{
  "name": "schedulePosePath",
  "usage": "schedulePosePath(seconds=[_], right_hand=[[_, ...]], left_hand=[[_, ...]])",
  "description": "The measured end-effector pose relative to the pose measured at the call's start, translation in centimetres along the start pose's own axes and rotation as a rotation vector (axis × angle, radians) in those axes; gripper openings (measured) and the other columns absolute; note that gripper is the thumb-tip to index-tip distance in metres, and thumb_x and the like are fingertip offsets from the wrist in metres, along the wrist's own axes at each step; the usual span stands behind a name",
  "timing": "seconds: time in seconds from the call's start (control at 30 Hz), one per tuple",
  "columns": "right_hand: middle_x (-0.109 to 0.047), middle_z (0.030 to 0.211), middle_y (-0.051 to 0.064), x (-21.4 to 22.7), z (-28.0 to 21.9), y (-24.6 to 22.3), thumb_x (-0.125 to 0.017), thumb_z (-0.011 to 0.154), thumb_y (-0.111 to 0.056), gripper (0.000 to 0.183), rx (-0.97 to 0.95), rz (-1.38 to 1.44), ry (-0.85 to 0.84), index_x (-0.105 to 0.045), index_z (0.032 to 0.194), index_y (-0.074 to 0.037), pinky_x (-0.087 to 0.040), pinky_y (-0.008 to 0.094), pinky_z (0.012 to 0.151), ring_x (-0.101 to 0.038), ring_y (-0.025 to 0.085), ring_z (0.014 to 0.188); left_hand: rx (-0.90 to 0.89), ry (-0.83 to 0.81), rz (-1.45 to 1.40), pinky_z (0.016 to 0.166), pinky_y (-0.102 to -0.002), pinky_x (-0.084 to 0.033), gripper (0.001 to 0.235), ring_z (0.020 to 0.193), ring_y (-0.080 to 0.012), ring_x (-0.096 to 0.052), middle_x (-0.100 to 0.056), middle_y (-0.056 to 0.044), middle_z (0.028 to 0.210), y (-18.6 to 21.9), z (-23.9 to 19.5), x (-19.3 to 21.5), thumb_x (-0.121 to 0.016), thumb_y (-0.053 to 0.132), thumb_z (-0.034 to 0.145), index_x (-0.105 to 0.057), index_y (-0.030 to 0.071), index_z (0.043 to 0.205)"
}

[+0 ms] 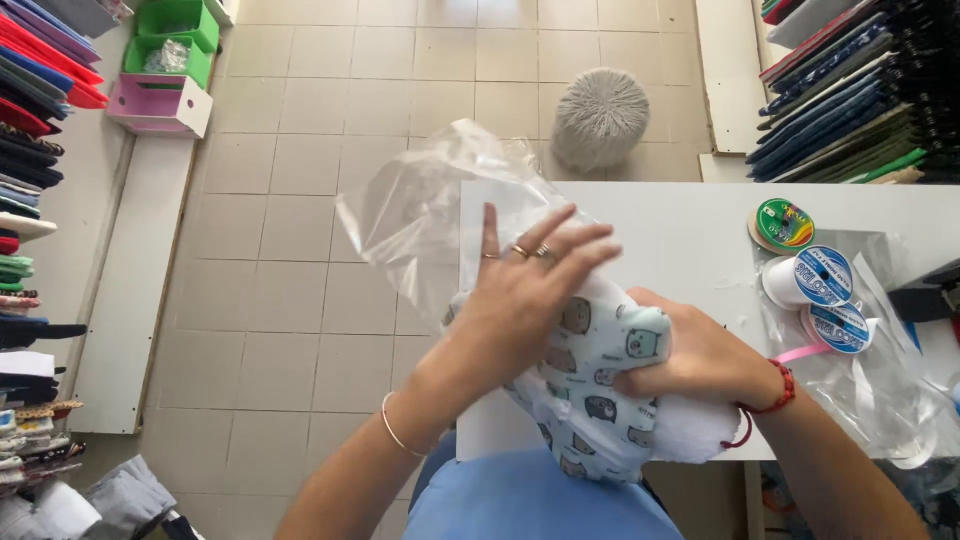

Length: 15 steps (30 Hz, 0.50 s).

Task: The person trims a white ribbon with shears, ties it around a folded item with a pattern, and then places the item into a clear plastic bag.

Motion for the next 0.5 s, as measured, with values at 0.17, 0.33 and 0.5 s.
schedulePosePath(seconds=[0.17, 0.33, 0.5], right_hand=[[-0.062, 0.101, 0.023, -0.4, 0.9, 3.8, -0.059, 0.054, 0.003, 0.056, 0.055, 1.031, 0.072, -0.051, 0.109, 0.008, -0.049, 0.042, 0.075, -0.06, 0.033, 0.086], [-0.063, 0.059, 0.022, -6.6, 5.7, 21.8, -0.05, 0.074, -0.015, 0.019, 0.143, 1.458, 0.086, -0.057, 0.067, 0.001, -0.049, 0.039, 0.051, -0.063, 0.029, 0.053], [-0.064, 0.064, 0.023, -5.5, 2.1, 6.6, -0.049, 0.073, -0.018, 0.023, 0.205, 1.783, 0.073, -0.06, 0.069, 0.003, -0.051, 0.037, 0.049, -0.065, 0.029, 0.055]], left_hand=[[-0.112, 0.105, -0.002, 0.099, -0.047, -0.036, 0.037, 0.123, -0.0257, -0.041, -0.042, -0.006, 0.129, 1.1, -1.0, -0.4, -0.042, -0.005, 0.085, -0.046, 0.008, 0.119], [-0.021, 0.364, -0.029, 0.079, -0.026, -0.05, 0.025, 0.096, -0.0133, -0.06, -0.06, 0.006, 0.104, -0.1, -2.1, -0.9, -0.04, 0.011, 0.09, -0.059, 0.02, 0.105], [-0.063, 0.357, -0.216, 0.075, -0.03, -0.052, 0.022, 0.09, -0.0202, -0.063, -0.064, -0.005, 0.1, 1.8, -2.7, -0.7, -0.044, 0.007, 0.087, -0.06, 0.011, 0.103]])
Point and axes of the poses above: each hand's wrist, its own z-axis towards the middle knuckle, its own x-axis out of the back of the hand, y = z × x, the point moved 6 cm from there along z, towards the middle knuckle
